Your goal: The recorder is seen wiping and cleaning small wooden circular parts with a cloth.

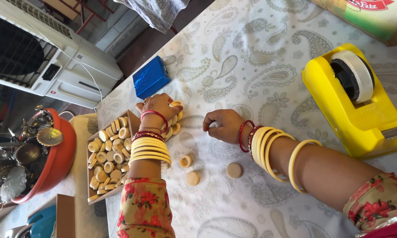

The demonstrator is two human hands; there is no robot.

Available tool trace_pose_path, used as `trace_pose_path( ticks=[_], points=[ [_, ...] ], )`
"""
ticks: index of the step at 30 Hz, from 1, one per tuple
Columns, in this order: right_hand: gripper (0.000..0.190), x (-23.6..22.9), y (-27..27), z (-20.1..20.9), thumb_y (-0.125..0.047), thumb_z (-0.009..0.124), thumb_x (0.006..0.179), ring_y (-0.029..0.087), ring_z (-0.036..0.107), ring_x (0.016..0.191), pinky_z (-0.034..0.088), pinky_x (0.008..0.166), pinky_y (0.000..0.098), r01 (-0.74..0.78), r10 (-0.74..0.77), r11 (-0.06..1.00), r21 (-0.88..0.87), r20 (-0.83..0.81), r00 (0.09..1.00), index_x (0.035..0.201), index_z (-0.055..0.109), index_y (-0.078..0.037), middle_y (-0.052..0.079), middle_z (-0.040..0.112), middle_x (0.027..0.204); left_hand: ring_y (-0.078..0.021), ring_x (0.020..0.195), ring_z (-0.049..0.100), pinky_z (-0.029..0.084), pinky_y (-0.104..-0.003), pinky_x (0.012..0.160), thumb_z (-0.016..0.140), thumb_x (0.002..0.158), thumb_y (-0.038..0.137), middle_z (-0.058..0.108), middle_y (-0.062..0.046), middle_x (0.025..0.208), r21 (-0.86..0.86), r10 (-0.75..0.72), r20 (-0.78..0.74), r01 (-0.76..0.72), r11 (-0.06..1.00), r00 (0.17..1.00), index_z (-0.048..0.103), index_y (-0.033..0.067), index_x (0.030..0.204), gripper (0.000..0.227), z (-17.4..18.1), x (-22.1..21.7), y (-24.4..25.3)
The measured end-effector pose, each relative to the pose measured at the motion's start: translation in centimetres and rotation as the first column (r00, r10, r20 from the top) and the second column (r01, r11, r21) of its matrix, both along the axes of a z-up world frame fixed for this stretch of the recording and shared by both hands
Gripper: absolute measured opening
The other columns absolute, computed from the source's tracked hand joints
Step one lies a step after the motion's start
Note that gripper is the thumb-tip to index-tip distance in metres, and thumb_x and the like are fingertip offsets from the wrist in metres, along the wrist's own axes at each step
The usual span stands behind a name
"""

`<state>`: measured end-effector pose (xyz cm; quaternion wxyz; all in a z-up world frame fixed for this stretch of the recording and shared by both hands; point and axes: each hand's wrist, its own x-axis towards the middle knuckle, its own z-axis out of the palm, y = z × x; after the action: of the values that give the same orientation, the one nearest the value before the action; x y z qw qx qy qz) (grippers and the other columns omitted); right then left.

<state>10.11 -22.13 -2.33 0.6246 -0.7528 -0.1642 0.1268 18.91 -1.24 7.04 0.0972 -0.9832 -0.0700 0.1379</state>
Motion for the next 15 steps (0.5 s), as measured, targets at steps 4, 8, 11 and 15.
trace_pose_path(
  ticks=[4,8,11,15],
  points=[
    [0.016,0.1,0.1,-0.3,-0.011,0.069,0.075,0.016,0.071,0.076,0.056,0.071,0.0307,0.001,0.0,1.0,-0.004,0.048,0.999,0.089,0.075,-0.009,0.006,0.076,0.085,-0.0259,0.131,0.052,0.026,-0.054,0.109,0.077,0.079,0.057,0.071,-0.003,0.123,0.021,-0.017,-0.019,0.018,1.0,1.0,0.074,0.0237,0.119,0.052,-0.2,-0.2,-1.1],
    [0.017,0.1,0.1,-0.2,-0.012,0.067,0.076,0.017,0.072,0.075,0.058,0.071,0.0318,-0.017,0.017,1.0,-0.02,-0.025,1.0,0.091,0.075,-0.01,0.006,0.077,0.086,-0.0248,0.135,0.05,0.022,-0.057,0.113,0.077,0.081,0.055,0.069,-0.001,0.127,0.049,-0.015,-0.06,0.018,0.999,0.998,0.072,0.0244,0.123,0.052,0.1,-0.7,-1.9],
    [0.017,0.2,0.2,-0.5,-0.011,0.068,0.076,0.017,0.072,0.076,0.057,0.071,0.0313,-0.021,0.022,0.999,-0.037,0.039,0.999,0.091,0.075,-0.009,0.006,0.077,0.087,-0.0245,0.135,0.049,0.021,-0.058,0.114,0.078,0.08,0.055,0.067,-0.001,0.13,0.061,-0.011,-0.063,0.015,0.998,0.998,0.069,0.0245,0.126,0.056,0.0,-0.9,-1.6],
    [0.017,0.2,0.2,-0.5,-0.01,0.067,0.076,0.016,0.071,0.075,0.057,0.07,0.0307,-0.02,0.021,0.999,-0.027,0.04,0.999,0.091,0.075,-0.009,0.004,0.077,0.087,-0.0259,0.13,0.05,0.022,-0.059,0.11,0.081,0.074,0.056,0.064,-0.002,0.127,0.019,-0.156,0.169,0.155,0.988,0.973,0.066,0.0218,0.124,0.062,-0.2,-2.4,-0.5]
  ],
)
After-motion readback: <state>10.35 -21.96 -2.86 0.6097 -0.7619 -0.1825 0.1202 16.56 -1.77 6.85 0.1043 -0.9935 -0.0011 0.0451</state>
